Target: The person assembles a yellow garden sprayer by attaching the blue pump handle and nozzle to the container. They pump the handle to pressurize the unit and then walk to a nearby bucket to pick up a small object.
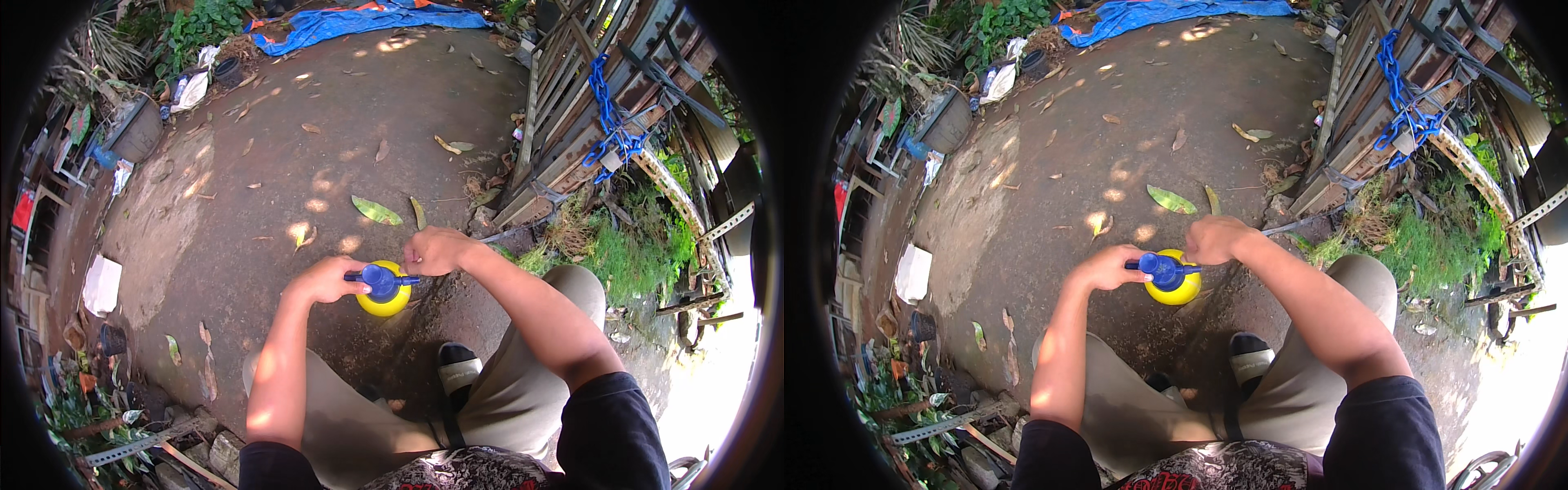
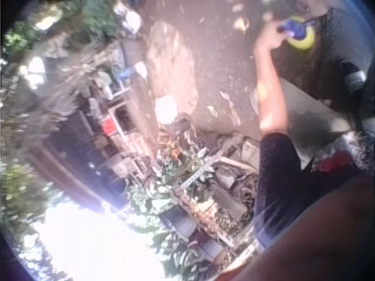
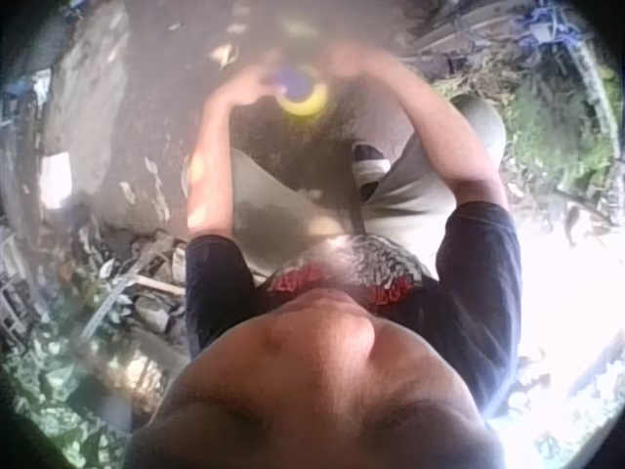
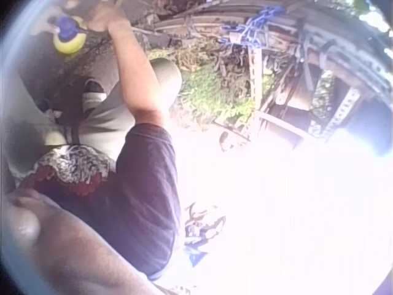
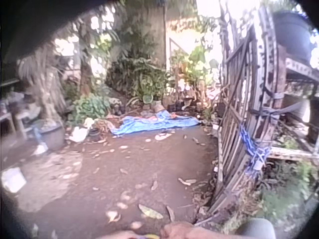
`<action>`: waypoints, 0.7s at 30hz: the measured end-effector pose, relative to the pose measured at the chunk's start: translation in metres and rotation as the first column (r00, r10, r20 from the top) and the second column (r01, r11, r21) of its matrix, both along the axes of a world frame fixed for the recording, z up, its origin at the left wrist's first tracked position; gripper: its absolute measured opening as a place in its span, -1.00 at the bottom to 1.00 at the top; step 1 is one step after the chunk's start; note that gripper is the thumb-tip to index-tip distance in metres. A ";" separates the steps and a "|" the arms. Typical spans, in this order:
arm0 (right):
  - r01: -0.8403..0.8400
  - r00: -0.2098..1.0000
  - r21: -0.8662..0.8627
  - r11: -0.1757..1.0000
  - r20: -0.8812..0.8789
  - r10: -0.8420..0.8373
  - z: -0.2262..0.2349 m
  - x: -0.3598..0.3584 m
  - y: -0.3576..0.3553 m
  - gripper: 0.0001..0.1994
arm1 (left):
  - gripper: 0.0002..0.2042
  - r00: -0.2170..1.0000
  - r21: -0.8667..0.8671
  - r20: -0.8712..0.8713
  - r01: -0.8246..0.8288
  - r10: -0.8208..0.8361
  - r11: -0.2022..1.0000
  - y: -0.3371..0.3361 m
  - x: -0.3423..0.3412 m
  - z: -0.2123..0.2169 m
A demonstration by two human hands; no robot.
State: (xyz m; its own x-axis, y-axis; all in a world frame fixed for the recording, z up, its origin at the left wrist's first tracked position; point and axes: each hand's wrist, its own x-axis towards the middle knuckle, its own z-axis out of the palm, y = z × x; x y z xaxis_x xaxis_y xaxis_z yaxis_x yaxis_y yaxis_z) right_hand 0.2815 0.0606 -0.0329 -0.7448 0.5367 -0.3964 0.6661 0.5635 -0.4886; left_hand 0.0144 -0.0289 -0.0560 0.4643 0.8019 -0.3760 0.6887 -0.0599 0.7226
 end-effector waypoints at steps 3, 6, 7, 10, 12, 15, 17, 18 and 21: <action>-0.143 0.989 0.069 0.987 0.051 0.140 0.016 -0.004 -0.010 -0.60 | -0.58 1.000 0.028 -0.005 0.010 -0.010 1.000 0.000 -0.003 -0.003; -0.183 0.982 0.076 0.980 0.054 0.179 0.003 -0.006 -0.012 -0.58 | -0.60 1.000 0.002 0.028 0.012 -0.012 1.000 0.001 0.000 -0.004; -0.181 0.983 0.071 0.981 0.030 0.179 0.001 -0.007 -0.012 -0.58 | -0.59 1.000 0.021 0.005 0.014 -0.014 1.000 0.002 -0.001 -0.004; -0.063 0.998 0.079 0.995 0.033 0.061 0.003 -0.003 -0.004 -0.58 | -0.55 0.998 0.043 -0.057 0.012 -0.009 0.999 0.002 -0.003 -0.004; 0.021 1.000 0.248 0.968 0.007 -0.024 0.008 -0.004 0.002 -0.59 | -0.53 0.996 0.009 -0.088 -0.005 0.006 1.000 0.002 -0.003 -0.001; -0.018 1.000 0.281 0.960 -0.012 0.022 0.019 -0.003 0.002 -0.58 | -0.50 1.000 -0.011 -0.025 0.016 -0.016 1.000 0.002 -0.009 -0.020; -0.140 0.990 0.210 0.968 0.037 0.135 0.029 -0.003 -0.006 -0.53 | -0.48 0.999 -0.033 -0.052 0.012 -0.014 0.999 0.002 -0.007 -0.017; -0.167 0.986 0.219 0.961 0.056 0.158 0.022 -0.006 -0.007 -0.54 | -0.47 0.998 -0.044 -0.066 0.009 -0.012 0.999 0.002 -0.006 -0.015; -0.167 0.985 0.256 0.952 0.076 0.152 0.011 -0.007 -0.005 -0.57 | -0.46 0.998 -0.066 -0.066 0.011 -0.015 0.998 0.004 -0.005 -0.012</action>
